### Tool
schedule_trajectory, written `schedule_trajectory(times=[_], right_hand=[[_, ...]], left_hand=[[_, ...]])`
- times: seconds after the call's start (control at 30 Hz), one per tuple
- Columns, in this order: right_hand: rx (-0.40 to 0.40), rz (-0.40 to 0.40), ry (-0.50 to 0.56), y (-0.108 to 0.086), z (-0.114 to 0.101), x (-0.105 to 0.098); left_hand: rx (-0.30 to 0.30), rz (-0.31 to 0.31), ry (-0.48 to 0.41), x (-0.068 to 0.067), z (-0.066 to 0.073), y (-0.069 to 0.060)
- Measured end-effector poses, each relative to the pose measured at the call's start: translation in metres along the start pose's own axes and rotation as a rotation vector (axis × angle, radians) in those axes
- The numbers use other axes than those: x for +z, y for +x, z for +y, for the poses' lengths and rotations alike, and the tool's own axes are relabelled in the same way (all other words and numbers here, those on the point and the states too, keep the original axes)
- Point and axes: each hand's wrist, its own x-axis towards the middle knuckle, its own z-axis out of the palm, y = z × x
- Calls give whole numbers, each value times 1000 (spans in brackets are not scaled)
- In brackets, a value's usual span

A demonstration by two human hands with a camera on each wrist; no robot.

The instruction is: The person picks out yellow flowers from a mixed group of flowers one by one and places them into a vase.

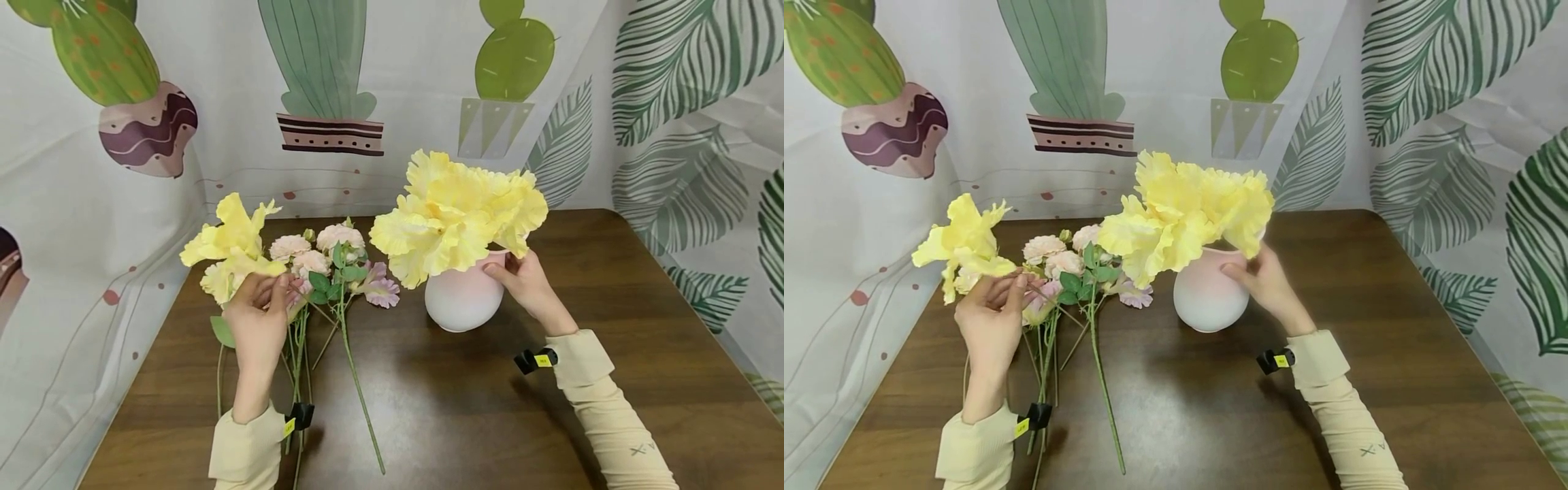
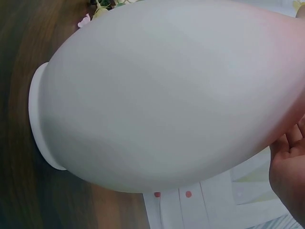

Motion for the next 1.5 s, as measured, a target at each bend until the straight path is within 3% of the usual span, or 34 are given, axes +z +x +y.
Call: schedule_trajectory(times=[0.23, 0.37, 0.6, 0.83, 1.0, 1.17, 1.5], right_hand=[[20, -3, -1, -1, -2, 0], [34, -9, -7, -1, -3, -1], [37, -17, -34, 0, -3, -2], [24, -11, -17, 0, -2, -2], [22, -16, -4, 0, -2, -2], [13, -19, 6, 0, -1, -2], [12, -17, -3, 0, -2, -2]], left_hand=[[35, 22, -207, 2, -1, -1], [69, 16, -220, 2, -1, -1], [169, 31, -95, 2, 2, -5], [159, -7, -333, 5, 12, -5], [180, -20, -433, 8, 15, -6], [235, -51, -413, 14, 19, -9], [240, -62, -522, 28, 34, -12]])
